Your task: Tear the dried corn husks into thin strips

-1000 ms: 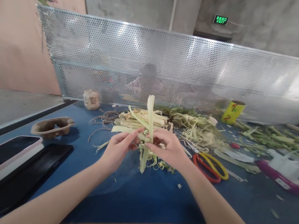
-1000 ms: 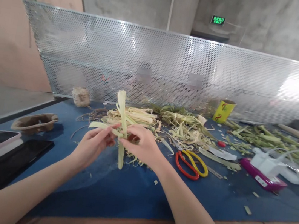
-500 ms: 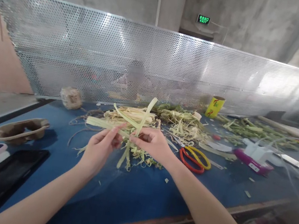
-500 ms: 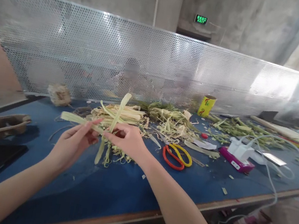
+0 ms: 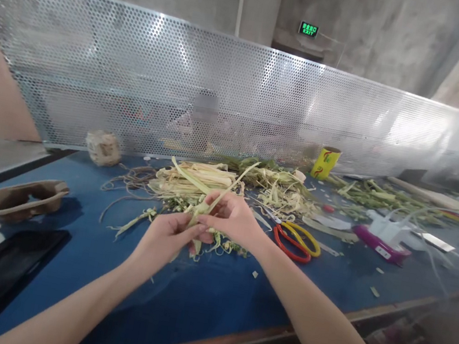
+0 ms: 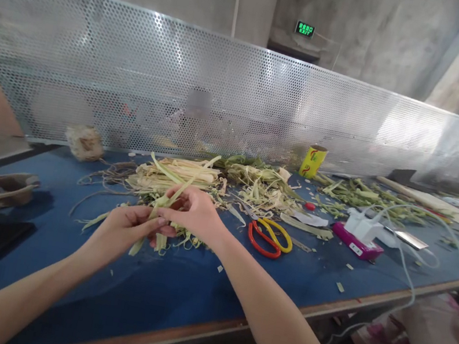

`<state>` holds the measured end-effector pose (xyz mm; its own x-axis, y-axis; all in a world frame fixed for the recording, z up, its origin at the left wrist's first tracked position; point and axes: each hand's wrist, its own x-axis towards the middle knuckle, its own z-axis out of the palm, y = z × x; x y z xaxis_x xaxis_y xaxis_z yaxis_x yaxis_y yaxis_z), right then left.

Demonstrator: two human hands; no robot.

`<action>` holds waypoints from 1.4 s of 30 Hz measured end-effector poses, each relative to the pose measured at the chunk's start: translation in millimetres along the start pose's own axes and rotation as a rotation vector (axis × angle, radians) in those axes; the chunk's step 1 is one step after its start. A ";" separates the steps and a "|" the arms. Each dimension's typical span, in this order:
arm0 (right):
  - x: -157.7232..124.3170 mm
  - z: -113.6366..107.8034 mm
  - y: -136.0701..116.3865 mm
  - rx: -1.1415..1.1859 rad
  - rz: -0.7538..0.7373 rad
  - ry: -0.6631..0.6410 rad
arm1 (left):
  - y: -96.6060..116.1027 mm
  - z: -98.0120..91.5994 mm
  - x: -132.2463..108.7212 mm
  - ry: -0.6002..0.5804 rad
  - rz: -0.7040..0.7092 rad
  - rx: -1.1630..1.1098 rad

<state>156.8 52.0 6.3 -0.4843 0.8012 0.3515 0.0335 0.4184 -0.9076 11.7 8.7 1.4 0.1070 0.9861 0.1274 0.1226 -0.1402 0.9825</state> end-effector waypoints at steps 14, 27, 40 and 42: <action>3.0 -4.0 -1.9 0.009 -0.032 0.117 | -16.9 0.8 0.3 -0.185 0.021 0.156; 3.2 -7.2 -1.8 0.300 0.018 0.061 | -9.6 9.2 -7.0 -0.193 0.018 0.044; -0.5 -4.1 -6.0 0.074 -0.044 0.122 | -10.8 7.8 -4.2 0.151 0.216 -0.096; -0.4 -4.8 -4.6 0.052 -0.062 0.097 | -10.7 7.6 -4.4 0.148 0.225 -0.047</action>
<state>161.0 51.8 11.4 -0.3973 0.8131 0.4255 -0.0409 0.4475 -0.8934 17.4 5.1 -10.7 -0.0191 0.9336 0.3579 0.0656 -0.3560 0.9322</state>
